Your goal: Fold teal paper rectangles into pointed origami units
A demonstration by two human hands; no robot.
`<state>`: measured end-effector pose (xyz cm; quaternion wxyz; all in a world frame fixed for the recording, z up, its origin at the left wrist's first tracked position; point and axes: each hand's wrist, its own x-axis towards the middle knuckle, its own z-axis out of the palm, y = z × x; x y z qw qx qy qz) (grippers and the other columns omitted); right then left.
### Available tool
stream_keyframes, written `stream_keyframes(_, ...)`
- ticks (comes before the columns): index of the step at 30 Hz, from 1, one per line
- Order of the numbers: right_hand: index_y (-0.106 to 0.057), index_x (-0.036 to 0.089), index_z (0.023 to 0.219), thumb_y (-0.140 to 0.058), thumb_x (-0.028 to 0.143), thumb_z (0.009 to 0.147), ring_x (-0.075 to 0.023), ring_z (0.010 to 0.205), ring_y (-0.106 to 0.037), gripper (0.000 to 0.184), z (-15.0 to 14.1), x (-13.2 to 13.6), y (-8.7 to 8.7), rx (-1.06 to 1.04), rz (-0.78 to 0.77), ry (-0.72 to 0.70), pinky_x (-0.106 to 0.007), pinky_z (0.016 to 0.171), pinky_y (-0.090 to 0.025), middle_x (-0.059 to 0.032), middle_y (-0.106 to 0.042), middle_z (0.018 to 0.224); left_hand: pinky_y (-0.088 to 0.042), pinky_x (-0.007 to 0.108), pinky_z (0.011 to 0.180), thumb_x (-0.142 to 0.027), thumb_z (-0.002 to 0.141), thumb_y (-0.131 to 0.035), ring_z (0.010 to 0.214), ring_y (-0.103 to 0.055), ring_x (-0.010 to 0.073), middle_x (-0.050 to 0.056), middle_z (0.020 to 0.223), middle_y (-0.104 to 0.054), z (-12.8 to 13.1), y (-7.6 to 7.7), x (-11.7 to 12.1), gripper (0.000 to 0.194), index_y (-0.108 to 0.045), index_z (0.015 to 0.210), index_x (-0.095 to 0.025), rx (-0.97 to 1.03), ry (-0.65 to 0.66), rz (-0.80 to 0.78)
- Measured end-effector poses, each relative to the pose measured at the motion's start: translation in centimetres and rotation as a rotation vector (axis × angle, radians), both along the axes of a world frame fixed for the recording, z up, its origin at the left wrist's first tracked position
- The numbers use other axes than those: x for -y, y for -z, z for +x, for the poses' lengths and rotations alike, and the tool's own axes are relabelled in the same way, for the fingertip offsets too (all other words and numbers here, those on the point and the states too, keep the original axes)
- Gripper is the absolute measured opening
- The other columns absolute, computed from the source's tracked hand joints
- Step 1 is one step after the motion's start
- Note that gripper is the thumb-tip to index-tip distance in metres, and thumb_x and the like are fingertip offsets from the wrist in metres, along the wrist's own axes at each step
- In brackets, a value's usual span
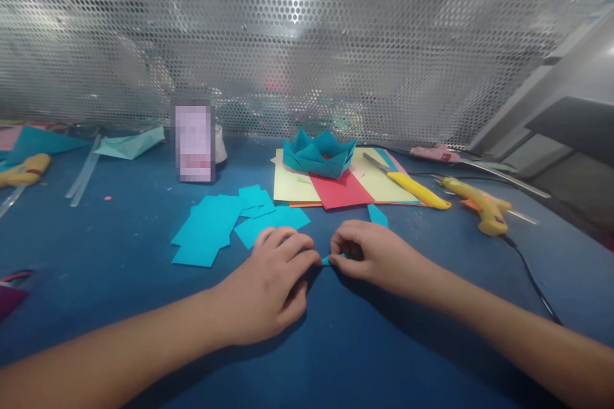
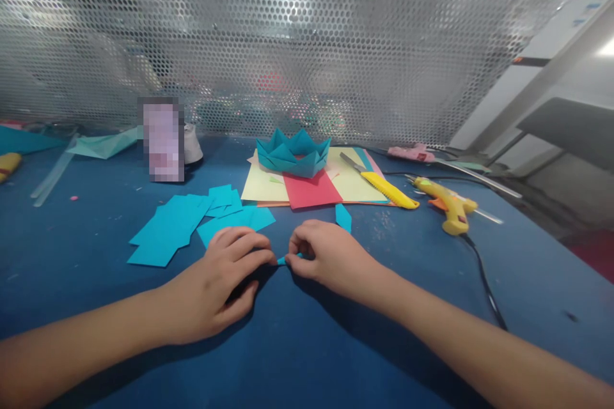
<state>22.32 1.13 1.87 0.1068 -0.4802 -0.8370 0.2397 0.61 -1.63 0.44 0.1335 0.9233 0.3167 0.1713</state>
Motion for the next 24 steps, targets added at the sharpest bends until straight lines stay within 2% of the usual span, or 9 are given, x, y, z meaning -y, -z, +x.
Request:
stream_keyframes(6, -0.057, 0.017, 0.072, -0.06, 0.019, 0.077, -0.0117, 0.061, -0.047, 0.006, -0.04, -0.01, 0.03, 0.008, -0.008, -0.009, -0.023, 0.056, -0.033, 0.0002, -0.054, 0.07, -0.035, 0.046, 0.093, -0.014, 0.082, -0.046, 0.104, -0.044, 0.0262, 0.009, 0.11, -0.056, -0.05, -0.24, 0.07, 0.026, -0.054, 0.106, -0.018, 0.015, -0.019, 0.01)
stream_keyframes(12, -0.055, 0.018, 0.071, -0.059, 0.018, 0.077, -0.012, 0.061, -0.047, 0.007, -0.03, 0.11, 0.16, 0.0, -0.002, -0.008, -0.023, 0.055, -0.033, 0.0002, -0.055, 0.069, -0.035, 0.047, 0.091, -0.01, 0.085, -0.044, 0.107, -0.044, 0.0264, 0.006, 0.118, -0.056, -0.08, -0.29, 0.29, 0.038, -0.052, 0.12, -0.023, -0.05, 0.049, 0.041)
stream_keyframes(18, -0.055, 0.018, 0.07, -0.06, 0.017, 0.077, -0.012, 0.061, -0.048, 0.009, -0.06, 0.12, 0.05, -0.003, -0.012, 0.001, -0.023, 0.055, -0.034, 0.0003, -0.055, 0.069, -0.036, 0.045, 0.09, -0.011, 0.087, -0.044, 0.102, -0.045, 0.0251, 0.008, 0.114, -0.057, -0.01, 0.03, 0.3, 0.036, -0.053, 0.121, -0.018, -0.016, 0.048, 0.05)
stream_keyframes(24, -0.055, 0.017, 0.07, -0.06, 0.019, 0.078, -0.0123, 0.061, -0.048, 0.01, -0.03, 0.14, 0.07, 0.0, -0.02, 0.005, -0.023, 0.054, -0.033, 0.0002, -0.055, 0.069, -0.038, 0.044, 0.085, -0.01, 0.086, -0.046, 0.099, -0.047, 0.0255, 0.01, 0.107, -0.058, 0.06, 0.32, 0.33, 0.034, -0.056, 0.117, -0.015, 0.015, 0.032, 0.128)
